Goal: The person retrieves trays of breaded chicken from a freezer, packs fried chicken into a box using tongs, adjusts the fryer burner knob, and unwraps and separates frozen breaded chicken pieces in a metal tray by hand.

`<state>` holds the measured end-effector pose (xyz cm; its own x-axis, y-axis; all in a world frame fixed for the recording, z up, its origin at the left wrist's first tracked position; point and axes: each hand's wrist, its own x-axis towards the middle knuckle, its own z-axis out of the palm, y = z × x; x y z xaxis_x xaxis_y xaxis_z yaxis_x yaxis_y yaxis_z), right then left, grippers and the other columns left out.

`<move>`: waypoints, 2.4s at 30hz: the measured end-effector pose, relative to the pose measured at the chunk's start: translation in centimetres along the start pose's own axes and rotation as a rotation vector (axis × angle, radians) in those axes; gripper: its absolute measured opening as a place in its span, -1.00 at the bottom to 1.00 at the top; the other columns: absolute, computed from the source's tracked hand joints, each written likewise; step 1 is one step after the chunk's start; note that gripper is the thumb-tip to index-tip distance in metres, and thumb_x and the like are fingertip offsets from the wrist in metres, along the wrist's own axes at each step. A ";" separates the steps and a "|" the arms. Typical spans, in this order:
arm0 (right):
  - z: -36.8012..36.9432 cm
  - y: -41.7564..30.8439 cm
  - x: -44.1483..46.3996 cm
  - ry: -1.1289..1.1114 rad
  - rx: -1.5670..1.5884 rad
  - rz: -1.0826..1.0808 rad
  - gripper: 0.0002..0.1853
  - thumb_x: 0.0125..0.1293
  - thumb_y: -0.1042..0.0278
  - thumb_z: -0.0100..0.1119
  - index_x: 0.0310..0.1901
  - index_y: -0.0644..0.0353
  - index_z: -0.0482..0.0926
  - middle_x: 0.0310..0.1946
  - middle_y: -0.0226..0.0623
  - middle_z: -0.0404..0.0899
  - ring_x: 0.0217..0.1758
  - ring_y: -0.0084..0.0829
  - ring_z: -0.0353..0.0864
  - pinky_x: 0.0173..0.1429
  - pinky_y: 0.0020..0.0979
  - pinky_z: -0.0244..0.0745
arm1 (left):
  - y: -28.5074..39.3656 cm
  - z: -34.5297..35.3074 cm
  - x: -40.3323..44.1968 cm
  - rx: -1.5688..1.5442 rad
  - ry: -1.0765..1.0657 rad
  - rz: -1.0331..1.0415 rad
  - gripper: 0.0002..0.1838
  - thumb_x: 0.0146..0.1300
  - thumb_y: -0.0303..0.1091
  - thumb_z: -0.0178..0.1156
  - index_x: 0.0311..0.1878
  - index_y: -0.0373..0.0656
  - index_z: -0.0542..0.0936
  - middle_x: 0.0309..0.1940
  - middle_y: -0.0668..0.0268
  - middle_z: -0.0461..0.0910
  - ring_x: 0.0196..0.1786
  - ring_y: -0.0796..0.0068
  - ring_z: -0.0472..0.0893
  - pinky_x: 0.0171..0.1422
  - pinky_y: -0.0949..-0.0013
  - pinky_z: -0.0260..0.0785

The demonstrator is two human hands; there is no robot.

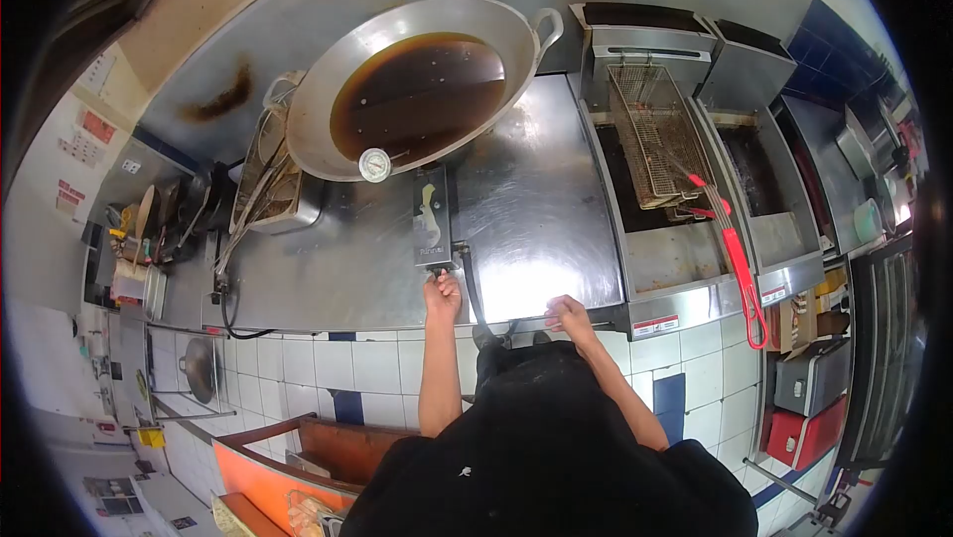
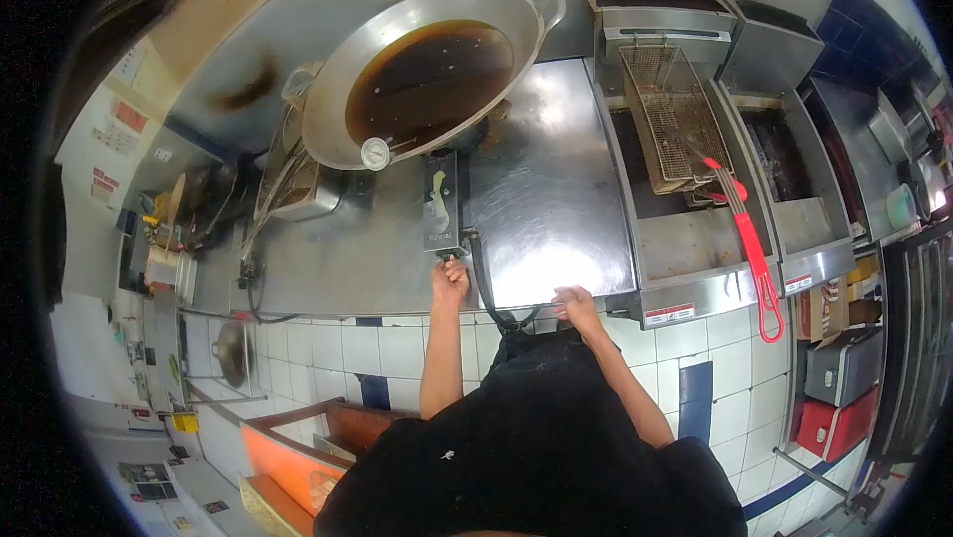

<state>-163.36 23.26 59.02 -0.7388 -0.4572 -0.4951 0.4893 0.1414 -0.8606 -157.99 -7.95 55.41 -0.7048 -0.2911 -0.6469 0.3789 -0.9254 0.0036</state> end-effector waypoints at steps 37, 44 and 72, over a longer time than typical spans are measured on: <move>27.3 0.9 10.5 0.000 0.038 -0.109 -0.60 0.37 0.13 0.16 -0.22 0.44 0.44 -0.48 -0.08 0.56 -0.58 -0.24 0.65 -0.50 -0.29 0.65 | 53.5 16.8 -10.4 2.339 0.641 1.656 -0.88 0.13 -0.25 0.23 -0.28 -0.02 0.59 -0.21 0.24 0.57 -0.06 0.17 0.54 0.00 0.05 0.39; 29.3 -1.6 8.2 -0.034 0.301 0.050 -0.49 0.42 -0.17 -0.07 -0.13 0.24 0.47 -0.30 -0.05 0.65 -0.35 -0.28 0.69 -0.19 -0.31 0.63 | 55.1 17.5 -8.6 2.739 0.553 1.205 -0.63 0.06 -0.27 0.26 -0.04 -0.14 0.55 -0.09 0.12 0.56 -0.02 0.03 0.57 -0.01 0.05 0.48; 29.6 0.0 6.0 0.008 0.112 0.063 -0.55 0.46 -0.02 -0.10 -0.01 0.29 0.47 -0.27 -0.04 0.65 -0.40 -0.36 0.68 -0.32 -0.40 0.64 | 47.6 16.5 -11.7 2.171 0.115 1.172 -0.72 0.34 -0.32 -0.01 -0.05 -0.29 0.56 -0.48 -0.06 0.61 -0.32 0.02 0.66 -0.24 0.06 0.46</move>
<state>-154.12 -5.49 59.58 -0.7079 -0.4438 -0.5494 0.5835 0.0708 -0.8090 -141.58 -52.57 75.71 -0.7084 -0.6872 0.1613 -0.4900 0.6432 0.5883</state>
